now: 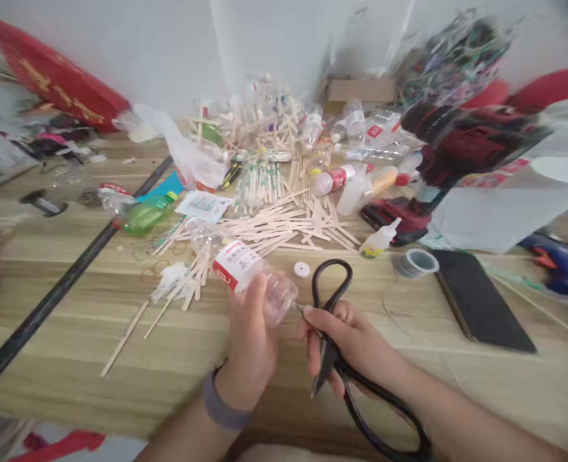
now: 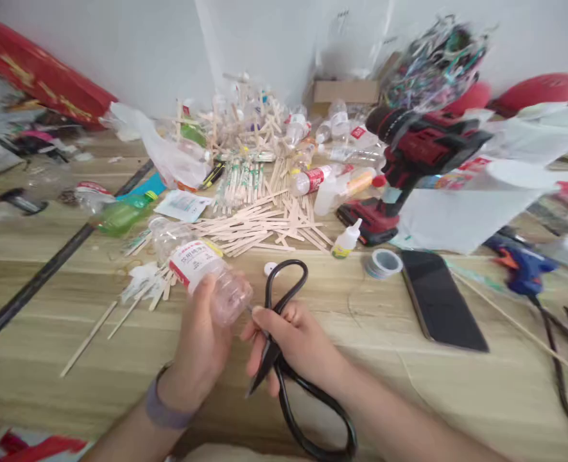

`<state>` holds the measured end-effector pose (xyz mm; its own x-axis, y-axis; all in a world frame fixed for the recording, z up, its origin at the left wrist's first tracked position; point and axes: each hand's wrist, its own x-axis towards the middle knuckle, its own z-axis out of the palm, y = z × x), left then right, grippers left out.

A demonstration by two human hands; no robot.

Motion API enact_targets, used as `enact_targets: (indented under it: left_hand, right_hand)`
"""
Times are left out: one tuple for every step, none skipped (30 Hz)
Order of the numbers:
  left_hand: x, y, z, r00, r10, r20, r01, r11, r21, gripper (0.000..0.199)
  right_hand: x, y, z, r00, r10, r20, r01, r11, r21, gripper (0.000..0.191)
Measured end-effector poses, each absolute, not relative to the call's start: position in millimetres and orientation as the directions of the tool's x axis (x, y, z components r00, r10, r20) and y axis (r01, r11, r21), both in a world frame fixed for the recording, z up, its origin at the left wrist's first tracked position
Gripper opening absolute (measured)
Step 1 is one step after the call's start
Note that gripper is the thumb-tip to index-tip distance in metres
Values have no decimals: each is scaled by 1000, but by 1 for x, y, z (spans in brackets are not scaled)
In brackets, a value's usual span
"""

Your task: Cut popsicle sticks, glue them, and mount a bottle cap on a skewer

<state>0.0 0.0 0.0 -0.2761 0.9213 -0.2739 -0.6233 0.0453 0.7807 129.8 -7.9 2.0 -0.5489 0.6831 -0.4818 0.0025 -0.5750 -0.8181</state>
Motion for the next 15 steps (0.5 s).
enact_targets:
  left_hand:
    - [0, 0, 0, -281, 921, -270, -629, 36, 776, 39]
    - [-1, -1, 0, -286, 920, -267, -635, 27, 772, 37]
    - [-1, -1, 0, -289, 921, -262, -641, 18, 768, 35]
    - [-1, -1, 0, -291, 922, -258, -646, 10, 763, 34]
    - [-2, 0, 1, -294, 922, -251, -654, -2, 757, 33]
    - [-2, 0, 3, -294, 924, -244, -659, -11, 752, 33]
    - [-2, 1, 4, -292, 926, -237, -661, -16, 750, 33]
    - [-3, 1, 6, -292, 928, -232, -660, -19, 751, 33]
    - [-3, 2, 8, -292, 928, -232, -657, -19, 754, 35]
    - [-4, 2, 10, -296, 926, -235, -654, -17, 756, 37]
    - [-5, 2, 12, -301, 922, -243, -651, -13, 759, 41]
    - [-5, 2, 13, -303, 919, -252, -647, -4, 762, 44]
    - [-6, 2, 14, -298, 917, -264, -643, 12, 766, 48]
    - [-6, 2, 15, -286, 917, -277, -641, 32, 767, 51]
    - [-6, 1, 15, -272, 918, -290, -641, 52, 765, 54]
  right_hand:
    - [127, -11, 1, -485, 769, -417, 71, -441, -895, 48]
    - [125, -14, -1, -427, 843, -327, 150, -290, -945, 46]
    - [123, -16, -2, -379, 901, -211, 236, -127, -964, 44]
    - [121, -18, -4, -344, 936, -74, 327, 46, -944, 42]
    - [121, -19, -7, -320, 939, 129, 446, 269, -854, 39]
    - [121, -19, -10, -326, 896, 302, 535, 438, -722, 37]
    - [122, -19, -13, -346, 840, 419, 588, 541, -601, 35]
    - [123, -18, -16, -363, 799, 480, 611, 593, -524, 34]
    - [124, -17, -19, -371, 780, 503, 613, 613, -498, 33]
    - [126, -16, -22, -375, 774, 511, 605, 621, -498, 31]
    - [127, -15, -23, -385, 757, 528, 599, 640, -482, 27]
    - [129, -14, -24, -396, 732, 554, 595, 664, -452, 23]
    - [130, -13, -24, -408, 702, 584, 593, 690, -415, 19]
    - [131, -12, -24, -419, 669, 614, 590, 715, -376, 17]
    - [131, -12, -23, -427, 640, 639, 588, 733, -342, 17]
